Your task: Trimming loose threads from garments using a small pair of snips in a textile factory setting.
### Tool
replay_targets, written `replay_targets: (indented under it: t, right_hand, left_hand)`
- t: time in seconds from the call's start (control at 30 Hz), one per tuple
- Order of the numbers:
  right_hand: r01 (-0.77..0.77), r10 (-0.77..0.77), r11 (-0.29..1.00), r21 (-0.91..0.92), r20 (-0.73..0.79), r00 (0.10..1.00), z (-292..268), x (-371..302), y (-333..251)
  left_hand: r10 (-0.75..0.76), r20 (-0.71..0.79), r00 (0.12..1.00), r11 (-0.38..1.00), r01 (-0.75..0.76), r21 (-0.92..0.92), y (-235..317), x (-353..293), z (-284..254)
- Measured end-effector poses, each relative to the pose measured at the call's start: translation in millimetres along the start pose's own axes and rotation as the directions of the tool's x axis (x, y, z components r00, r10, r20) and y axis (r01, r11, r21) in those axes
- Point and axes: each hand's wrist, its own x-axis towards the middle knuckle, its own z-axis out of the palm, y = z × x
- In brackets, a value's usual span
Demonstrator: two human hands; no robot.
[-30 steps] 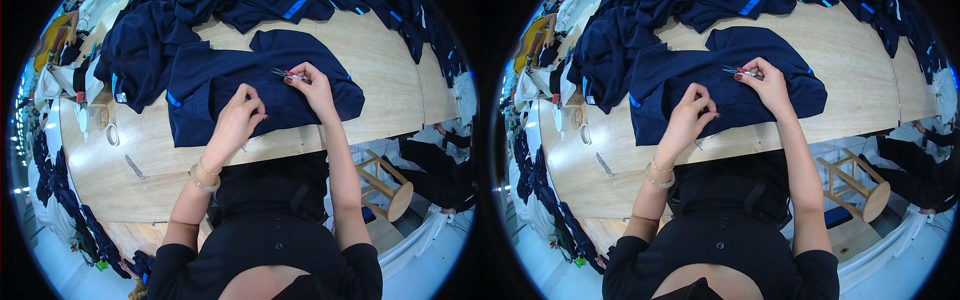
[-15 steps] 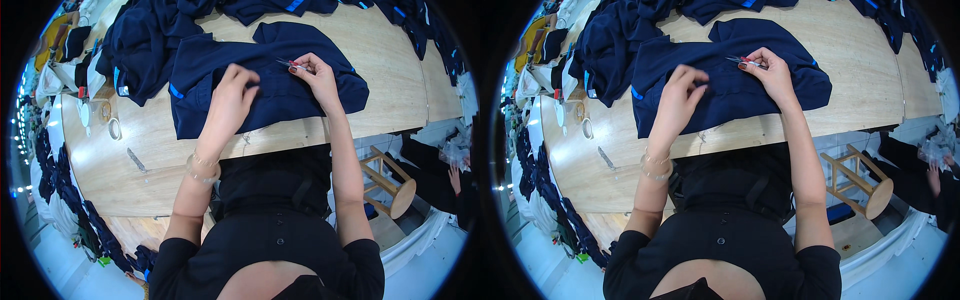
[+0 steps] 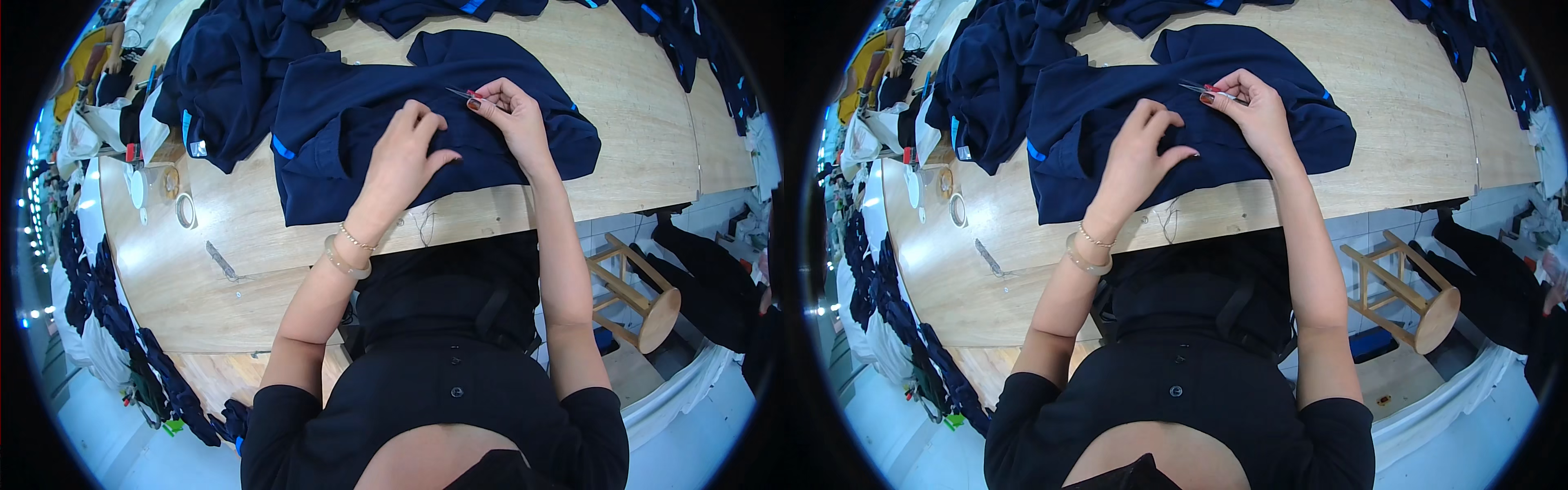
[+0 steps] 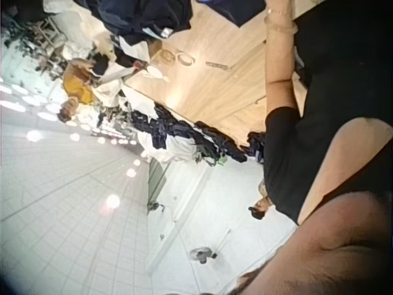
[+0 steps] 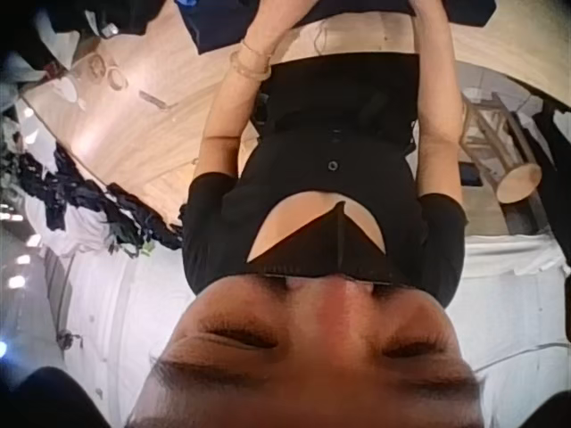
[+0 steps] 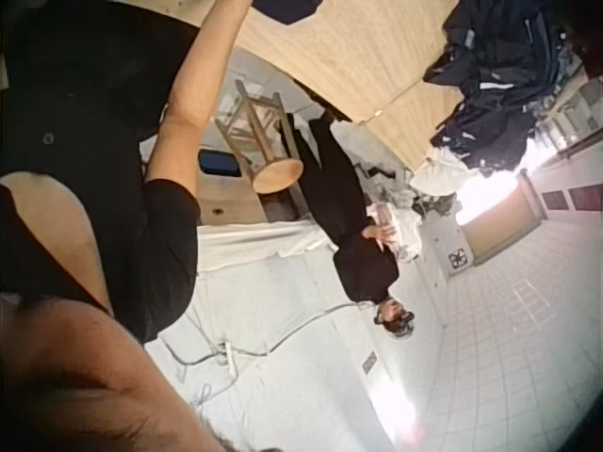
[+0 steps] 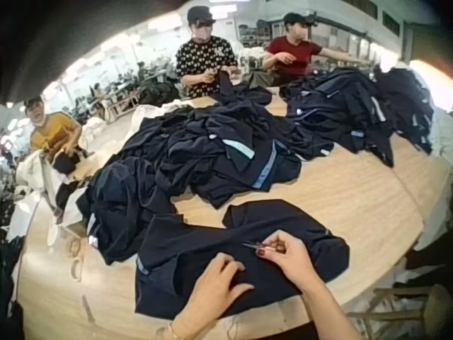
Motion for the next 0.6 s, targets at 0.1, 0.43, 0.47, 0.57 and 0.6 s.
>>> replay_targets:
  t: [0.1,0.43,0.47,0.57,0.6]
  right_hand:
    - [0.006,-0.006,1.0,0.002,0.002,1.0,3,1,0]
    - [-0.044,0.043,0.998,0.052,0.013,0.999,-1,1,-6]
    - [-0.044,0.043,0.998,0.051,0.012,0.999,-2,0,-8]
    - [-0.057,0.056,0.997,0.054,0.024,0.998,-2,-1,-12]
    - [-0.063,0.061,0.996,0.057,0.02,0.998,-1,-1,-14]
  left_hand:
    - [-0.014,-0.022,1.0,0.998,0.015,0.064,-7,-4,12]
    - [-0.399,0.083,0.913,0.714,0.366,-0.597,-35,2,-6]
    - [-0.32,0.076,0.944,0.8,0.312,-0.513,-34,0,-5]
    - [-0.045,0.015,0.999,0.992,0.046,-0.117,-19,-5,-1]
    - [0.044,-0.011,0.999,0.997,-0.043,0.057,-14,-6,1]
